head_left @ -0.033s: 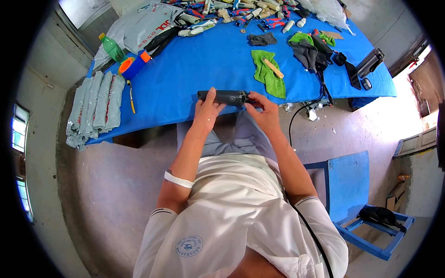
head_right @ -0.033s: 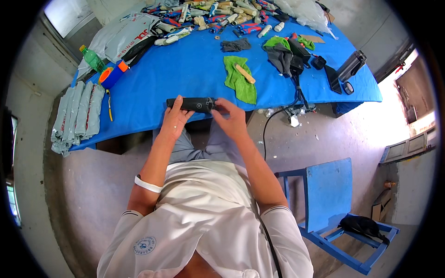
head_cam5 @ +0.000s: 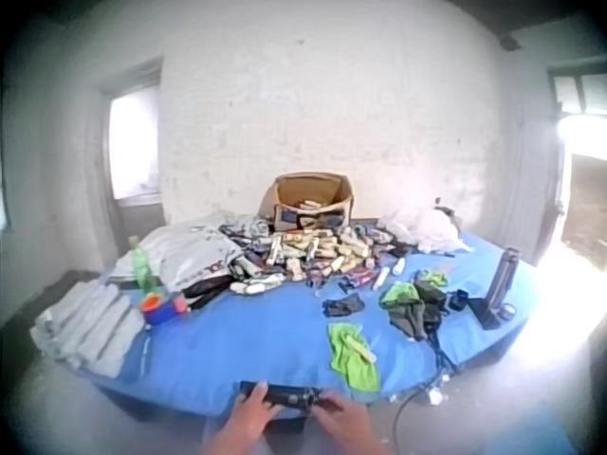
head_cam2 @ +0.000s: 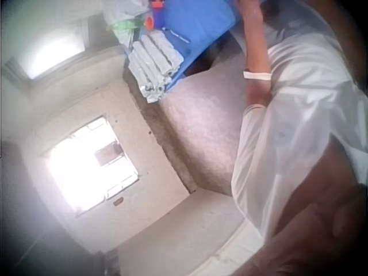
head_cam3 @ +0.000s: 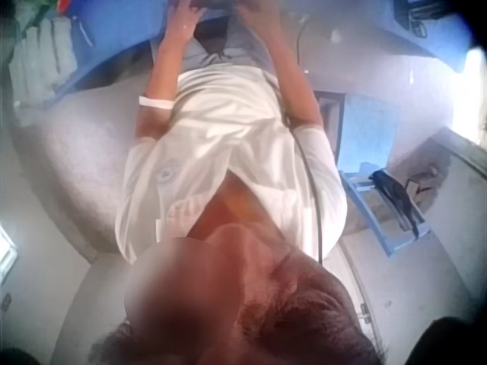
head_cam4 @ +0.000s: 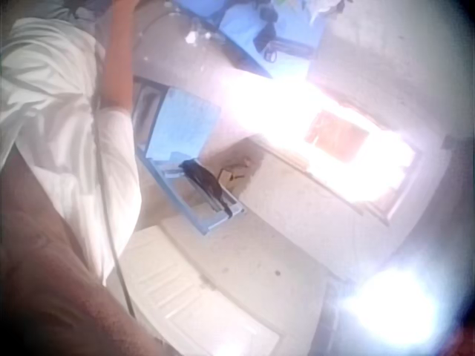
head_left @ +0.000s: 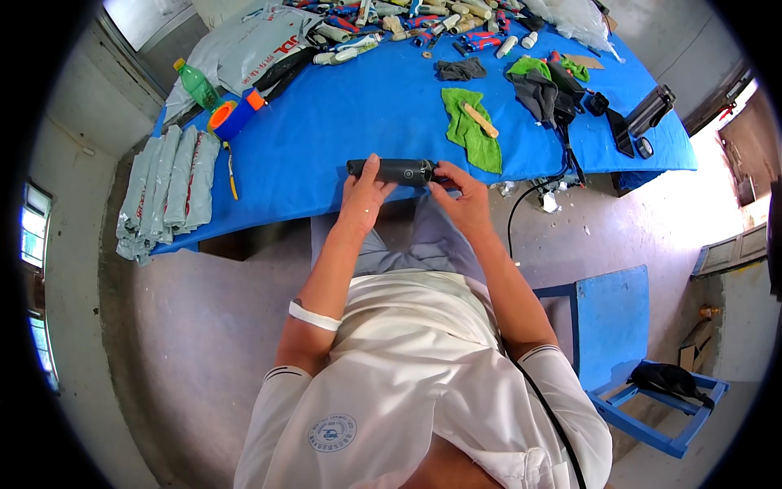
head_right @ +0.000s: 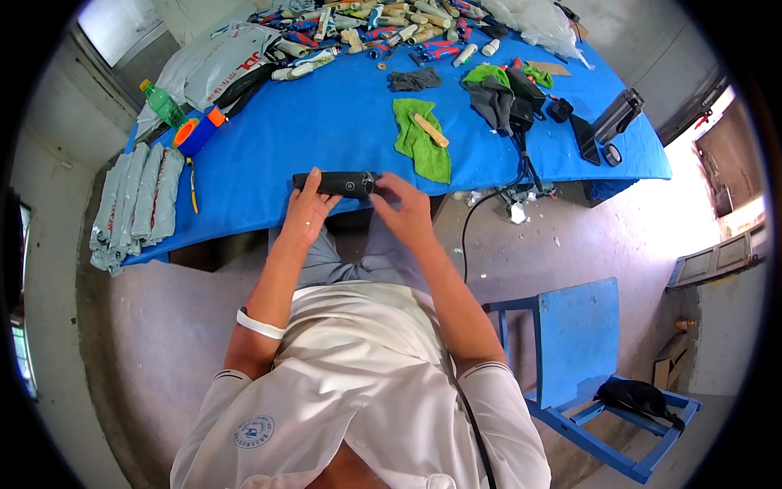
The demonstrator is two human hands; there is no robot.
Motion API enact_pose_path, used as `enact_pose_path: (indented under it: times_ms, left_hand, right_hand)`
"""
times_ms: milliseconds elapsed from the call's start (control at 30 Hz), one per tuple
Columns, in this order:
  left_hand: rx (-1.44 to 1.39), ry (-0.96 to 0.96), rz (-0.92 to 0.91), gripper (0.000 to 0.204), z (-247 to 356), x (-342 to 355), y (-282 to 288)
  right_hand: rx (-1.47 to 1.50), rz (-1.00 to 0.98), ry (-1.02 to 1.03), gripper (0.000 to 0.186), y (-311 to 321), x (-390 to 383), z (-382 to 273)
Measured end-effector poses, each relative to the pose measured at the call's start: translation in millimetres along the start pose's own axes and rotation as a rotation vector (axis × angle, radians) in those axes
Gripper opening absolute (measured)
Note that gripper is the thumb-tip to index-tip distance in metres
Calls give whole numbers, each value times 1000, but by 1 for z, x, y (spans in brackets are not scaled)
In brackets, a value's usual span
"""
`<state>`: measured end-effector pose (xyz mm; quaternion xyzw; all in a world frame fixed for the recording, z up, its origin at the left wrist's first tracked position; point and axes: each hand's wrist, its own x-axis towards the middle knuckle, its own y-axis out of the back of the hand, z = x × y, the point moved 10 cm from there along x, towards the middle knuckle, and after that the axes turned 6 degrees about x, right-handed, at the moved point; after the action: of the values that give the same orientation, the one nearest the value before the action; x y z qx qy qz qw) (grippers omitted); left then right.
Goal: The person disassembles and cleans hair clippers by hand, using a small wooden tool and a green cloth to remove debris from the body and internal components.
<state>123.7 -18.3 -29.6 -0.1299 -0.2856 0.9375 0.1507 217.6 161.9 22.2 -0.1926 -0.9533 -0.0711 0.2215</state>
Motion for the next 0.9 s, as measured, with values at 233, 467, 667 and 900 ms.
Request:
enact_pose_path:
  times_ms: [233, 467, 667, 900]
  left_hand:
    - [19, 0, 13, 62, 2, 0, -1]
    - [13, 0, 37, 59, 0, 1, 1]
    - [0, -12, 59, 51, 2, -2, -1]
    - [10, -21, 37, 53, -1, 1, 2]
  right_hand:
    - [-391, 45, 312, 24, -12, -8, -25]
    - [-523, 114, 286, 16, -23, -9, -33]
    - [-495, 90, 241, 17, -26, -6, -29]
    - [-238, 4, 109, 12, -18, 3, -8]
